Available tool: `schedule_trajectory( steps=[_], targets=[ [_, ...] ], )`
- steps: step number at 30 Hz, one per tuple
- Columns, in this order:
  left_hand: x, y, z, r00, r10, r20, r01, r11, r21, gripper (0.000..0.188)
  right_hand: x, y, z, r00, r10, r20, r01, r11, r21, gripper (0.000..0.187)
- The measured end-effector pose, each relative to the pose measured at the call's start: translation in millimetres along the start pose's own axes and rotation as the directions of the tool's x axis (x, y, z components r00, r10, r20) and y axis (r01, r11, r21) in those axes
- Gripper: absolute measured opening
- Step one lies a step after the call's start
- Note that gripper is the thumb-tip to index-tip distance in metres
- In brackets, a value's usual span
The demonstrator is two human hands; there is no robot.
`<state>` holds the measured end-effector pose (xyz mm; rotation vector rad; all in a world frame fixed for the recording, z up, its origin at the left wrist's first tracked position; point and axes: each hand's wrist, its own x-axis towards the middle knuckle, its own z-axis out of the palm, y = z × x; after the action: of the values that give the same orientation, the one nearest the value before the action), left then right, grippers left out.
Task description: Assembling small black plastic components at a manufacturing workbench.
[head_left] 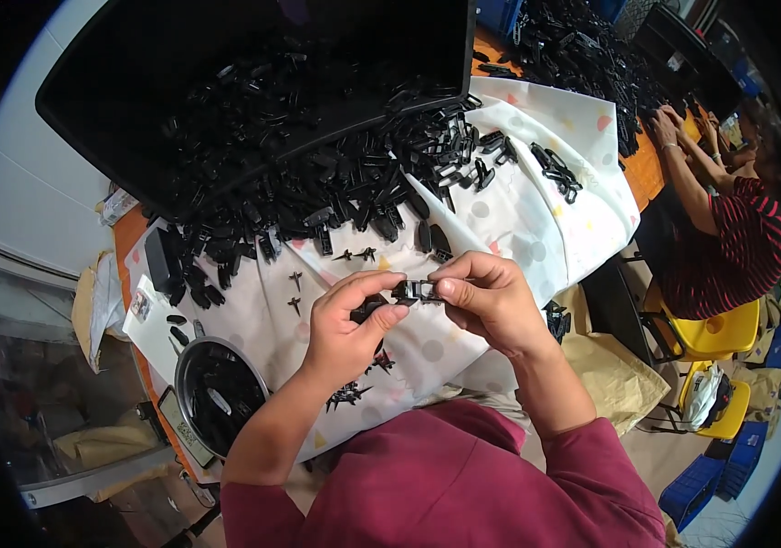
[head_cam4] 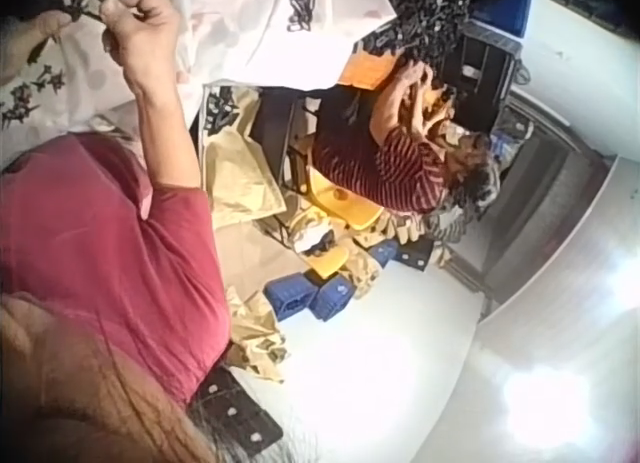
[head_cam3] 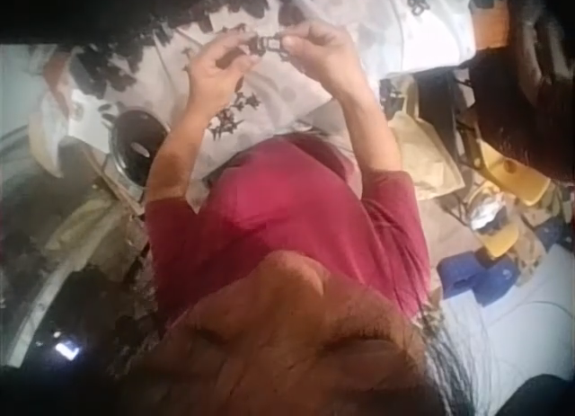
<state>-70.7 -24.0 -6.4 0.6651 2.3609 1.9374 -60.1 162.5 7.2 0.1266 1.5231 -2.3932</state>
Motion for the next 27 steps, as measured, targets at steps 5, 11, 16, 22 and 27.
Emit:
schedule_trajectory(
  steps=[5,11,16,22,27],
  targets=[
    [4.2,4.4,-2.4,0.982,0.191,0.008,-0.189,0.968,0.167,0.026,-1.1,-0.2,-1.8,1.0,-0.004,0.013,0.004,1.0,0.006,0.011],
    [2.8,5.1,-3.1,0.994,0.101,0.032,-0.104,0.989,0.107,0.029,3.7,18.0,-4.9,0.997,-0.038,0.064,0.035,0.998,0.05,0.009],
    [-2.0,1.1,20.2,0.946,-0.323,0.022,0.289,0.81,-0.511,0.03,-2.1,28.7,13.7,0.979,-0.183,-0.094,0.163,0.968,-0.19,0.027],
    [-12.5,-0.3,13.6,0.879,-0.47,0.08,0.385,0.601,-0.7,0.025,-9.9,38.4,19.5,0.98,-0.2,0.007,0.194,0.937,-0.291,0.027],
    [-41.8,7.5,-14.6,0.807,-0.591,-0.022,0.377,0.543,-0.751,0.024,12.9,37.3,21.1,0.88,-0.32,0.35,0.473,0.546,-0.691,0.023]
  ],
)
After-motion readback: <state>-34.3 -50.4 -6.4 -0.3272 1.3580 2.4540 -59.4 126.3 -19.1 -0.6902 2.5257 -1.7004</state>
